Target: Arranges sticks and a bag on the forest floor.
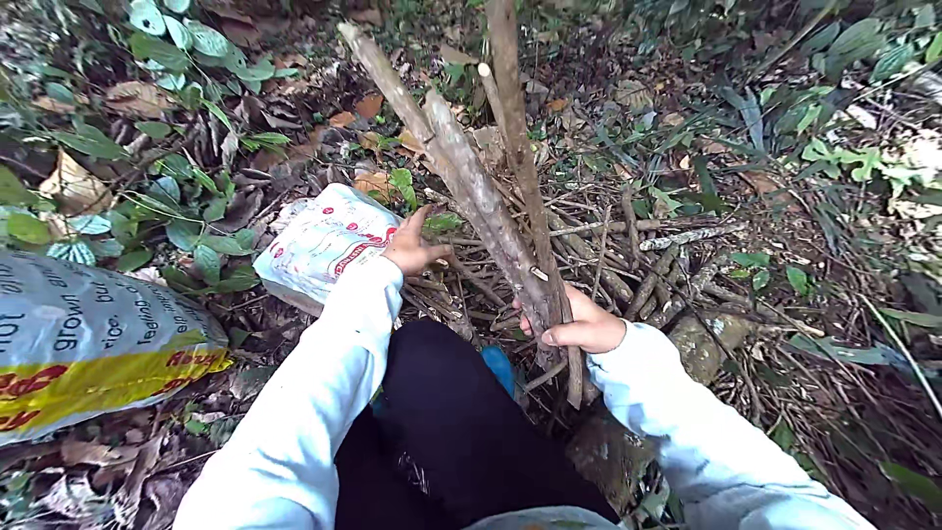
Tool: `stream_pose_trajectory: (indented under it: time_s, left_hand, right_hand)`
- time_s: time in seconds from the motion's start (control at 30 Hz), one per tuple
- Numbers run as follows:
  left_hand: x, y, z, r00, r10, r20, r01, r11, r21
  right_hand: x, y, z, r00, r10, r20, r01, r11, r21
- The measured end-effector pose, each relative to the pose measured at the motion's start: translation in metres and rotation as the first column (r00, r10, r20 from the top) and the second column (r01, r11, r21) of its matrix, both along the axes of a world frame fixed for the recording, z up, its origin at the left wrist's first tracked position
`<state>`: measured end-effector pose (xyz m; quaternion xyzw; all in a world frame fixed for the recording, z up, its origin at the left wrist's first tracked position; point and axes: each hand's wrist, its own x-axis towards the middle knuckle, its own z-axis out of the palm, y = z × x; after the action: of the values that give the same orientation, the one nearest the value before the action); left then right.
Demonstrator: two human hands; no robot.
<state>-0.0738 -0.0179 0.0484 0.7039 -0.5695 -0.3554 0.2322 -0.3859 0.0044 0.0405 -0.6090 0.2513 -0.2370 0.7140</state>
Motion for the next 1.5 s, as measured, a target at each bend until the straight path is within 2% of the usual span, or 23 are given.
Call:
stream_pose_trajectory:
  time_s: [0.07, 0.13, 0.2, 0.27, 0.33, 0.4, 0.47, 0.57, 0.67, 0.7, 0.8, 0.93, 1.03, 1.13, 1.2, 1.23, 1.33, 1.43, 1.5]
  left_hand:
    - [0.015, -0.001, -0.004, 0.996, 0.026, 0.083, -0.025, 1.0, -0.012]
    - [0.037, -0.001, -0.012, 0.976, 0.073, 0.208, -0.084, 0.995, 0.047]
    - [0.057, -0.005, -0.022, 0.955, 0.137, 0.263, -0.164, 0.983, 0.085]
    - [0.068, -0.013, -0.034, 0.936, 0.159, 0.313, -0.195, 0.977, 0.087]
    - [0.067, -0.019, -0.049, 0.92, 0.146, 0.364, -0.2, 0.973, 0.116]
    - [0.058, -0.021, -0.06, 0.903, 0.105, 0.417, -0.219, 0.947, 0.236]
    - [0.053, -0.026, -0.069, 0.91, 0.071, 0.409, -0.232, 0.904, 0.359]
    - [0.072, -0.035, -0.074, 0.943, 0.169, 0.286, -0.256, 0.919, 0.299]
    - [0.084, -0.037, -0.067, 0.946, 0.251, 0.204, -0.298, 0.921, 0.25]
    - [0.083, -0.038, -0.066, 0.941, 0.276, 0.194, -0.319, 0.915, 0.247]
    - [0.085, -0.039, -0.066, 0.946, 0.276, 0.17, -0.312, 0.92, 0.239]
    - [0.099, -0.035, -0.064, 0.964, 0.247, 0.098, -0.264, 0.924, 0.277]
    - [0.113, -0.027, -0.059, 0.955, 0.286, -0.08, -0.249, 0.917, 0.311]
    - [0.134, -0.012, -0.033, 0.904, 0.29, -0.313, -0.159, 0.91, 0.383]
    - [0.157, 0.002, -0.015, 0.882, 0.275, -0.382, -0.14, 0.928, 0.345]
    - [0.168, 0.009, -0.009, 0.868, 0.299, -0.396, -0.184, 0.935, 0.302]
    - [0.199, 0.029, 0.001, 0.752, 0.479, -0.453, -0.403, 0.878, 0.259]
    - [0.209, 0.042, 0.001, 0.491, 0.677, -0.548, -0.664, 0.698, 0.268]
    - [0.203, 0.047, -0.005, 0.371, 0.729, -0.575, -0.726, 0.614, 0.31]
  right_hand:
    - [-0.009, 0.002, 0.002, 0.996, 0.003, -0.091, -0.003, 1.0, 0.004]
    - [-0.023, 0.011, -0.002, 0.966, -0.036, -0.255, 0.04, 0.999, 0.011]
    - [-0.041, 0.021, -0.014, 0.889, -0.069, -0.452, 0.084, 0.996, 0.015]
    - [-0.058, 0.029, -0.034, 0.791, -0.02, -0.612, 0.055, 0.998, 0.039]
    - [-0.072, 0.035, -0.059, 0.711, 0.036, -0.702, -0.005, 0.999, 0.046]
    - [-0.079, 0.042, -0.074, 0.668, 0.079, -0.74, -0.039, 0.997, 0.071]
    - [-0.078, 0.049, -0.08, 0.649, 0.101, -0.754, -0.026, 0.993, 0.111]
    - [-0.071, 0.055, -0.097, 0.617, 0.081, -0.783, -0.014, 0.996, 0.092]
    - [-0.047, 0.047, -0.104, 0.443, 0.092, -0.892, -0.135, 0.99, 0.034]
    - [-0.036, 0.045, -0.107, 0.414, 0.082, -0.907, -0.176, 0.984, 0.009]
    - [-0.006, 0.037, -0.125, 0.441, 0.038, -0.896, -0.202, 0.978, -0.059]
    - [0.031, 0.0, -0.157, 0.469, 0.006, -0.883, -0.169, 0.982, -0.083]
    - [0.062, -0.031, -0.152, 0.498, -0.006, -0.867, -0.209, 0.97, -0.127]
    - [0.094, -0.057, -0.139, 0.553, -0.041, -0.832, -0.233, 0.951, -0.202]
    - [0.119, -0.073, -0.142, 0.586, -0.068, -0.808, -0.246, 0.935, -0.257]
    - [0.133, -0.08, -0.145, 0.61, -0.082, -0.788, -0.246, 0.926, -0.287]
    - [0.181, -0.095, -0.149, 0.637, -0.123, -0.761, -0.251, 0.9, -0.356]
    - [0.215, -0.095, -0.146, 0.676, -0.21, -0.707, -0.237, 0.846, -0.477]
    - [0.216, -0.086, -0.148, 0.737, -0.244, -0.63, -0.192, 0.819, -0.541]
